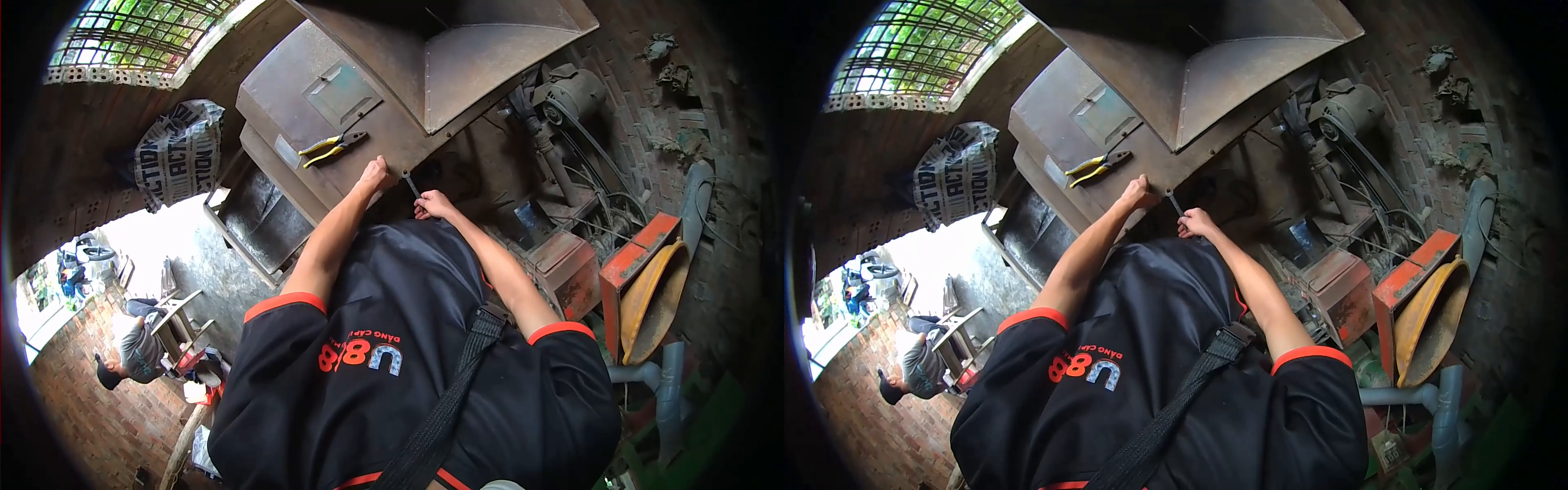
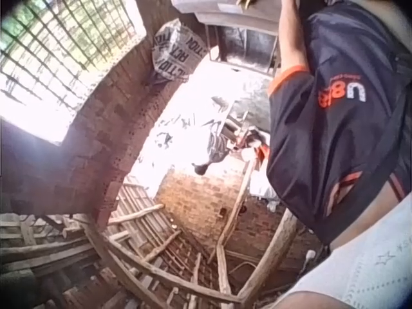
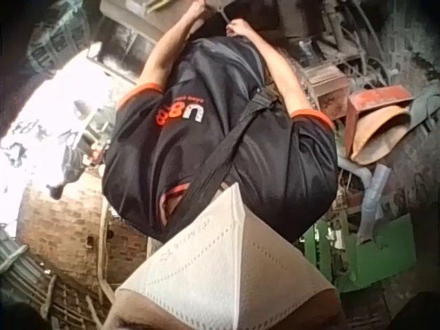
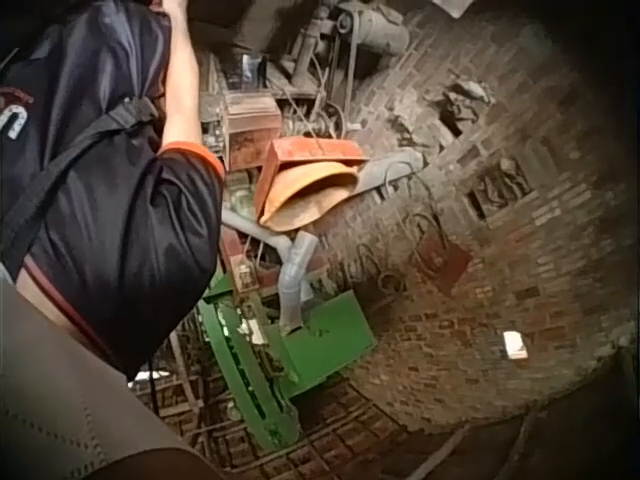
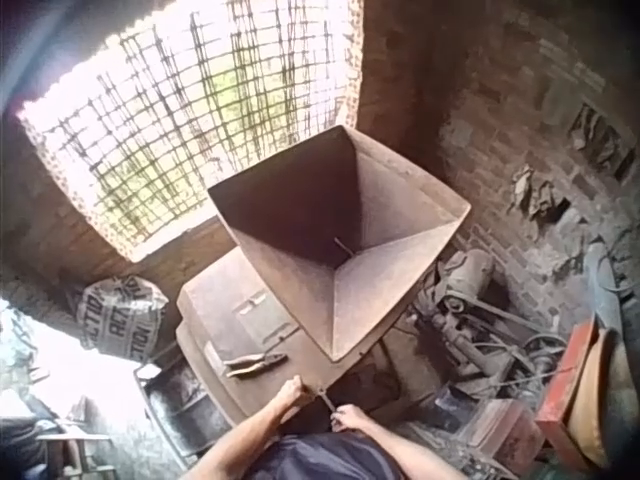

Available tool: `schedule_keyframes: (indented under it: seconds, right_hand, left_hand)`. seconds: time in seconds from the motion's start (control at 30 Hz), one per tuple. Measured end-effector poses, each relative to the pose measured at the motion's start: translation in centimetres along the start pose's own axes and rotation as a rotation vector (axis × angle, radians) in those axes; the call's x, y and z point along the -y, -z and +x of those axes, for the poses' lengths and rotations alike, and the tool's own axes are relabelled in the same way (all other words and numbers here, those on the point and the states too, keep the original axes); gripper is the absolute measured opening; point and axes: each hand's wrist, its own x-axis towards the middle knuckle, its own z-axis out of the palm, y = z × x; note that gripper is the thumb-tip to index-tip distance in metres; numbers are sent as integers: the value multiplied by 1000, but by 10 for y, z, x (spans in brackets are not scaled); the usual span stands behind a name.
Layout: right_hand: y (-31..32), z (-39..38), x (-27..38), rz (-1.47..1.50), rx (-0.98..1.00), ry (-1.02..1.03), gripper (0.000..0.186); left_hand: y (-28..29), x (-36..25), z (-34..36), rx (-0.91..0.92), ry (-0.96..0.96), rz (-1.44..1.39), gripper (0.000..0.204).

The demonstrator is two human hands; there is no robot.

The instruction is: The person is maintaining or repairing a rice milling machine using pliers.

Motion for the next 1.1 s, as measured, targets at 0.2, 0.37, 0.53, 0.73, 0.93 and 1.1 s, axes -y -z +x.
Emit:
schedule_keyframes:
  seconds: [0.2,0.37,0.53,0.73,0.93,1.1]
  right_hand:
    - [6,10,6,-203,-6,-124,30]
    - [0,18,0,35,37,-135,30]
    - [-13,13,7,17,104,-156,32]
    - [8,14,9,-164,50,-161,31]
    - [16,18,17,-157,205,-146,33]
    - [33,36,1,-300,255,-6,40]
  left_hand:
    - [0,-1,-5,-38,-52,74,42]
    - [8,-30,-13,-298,-237,227,52]
    - [1,-41,-11,-285,-136,224,97]
    - [-16,-41,-7,-359,-13,77,103]
    - [-15,-46,0,-346,75,63,103]
    - [-6,-67,3,-304,157,77,109]
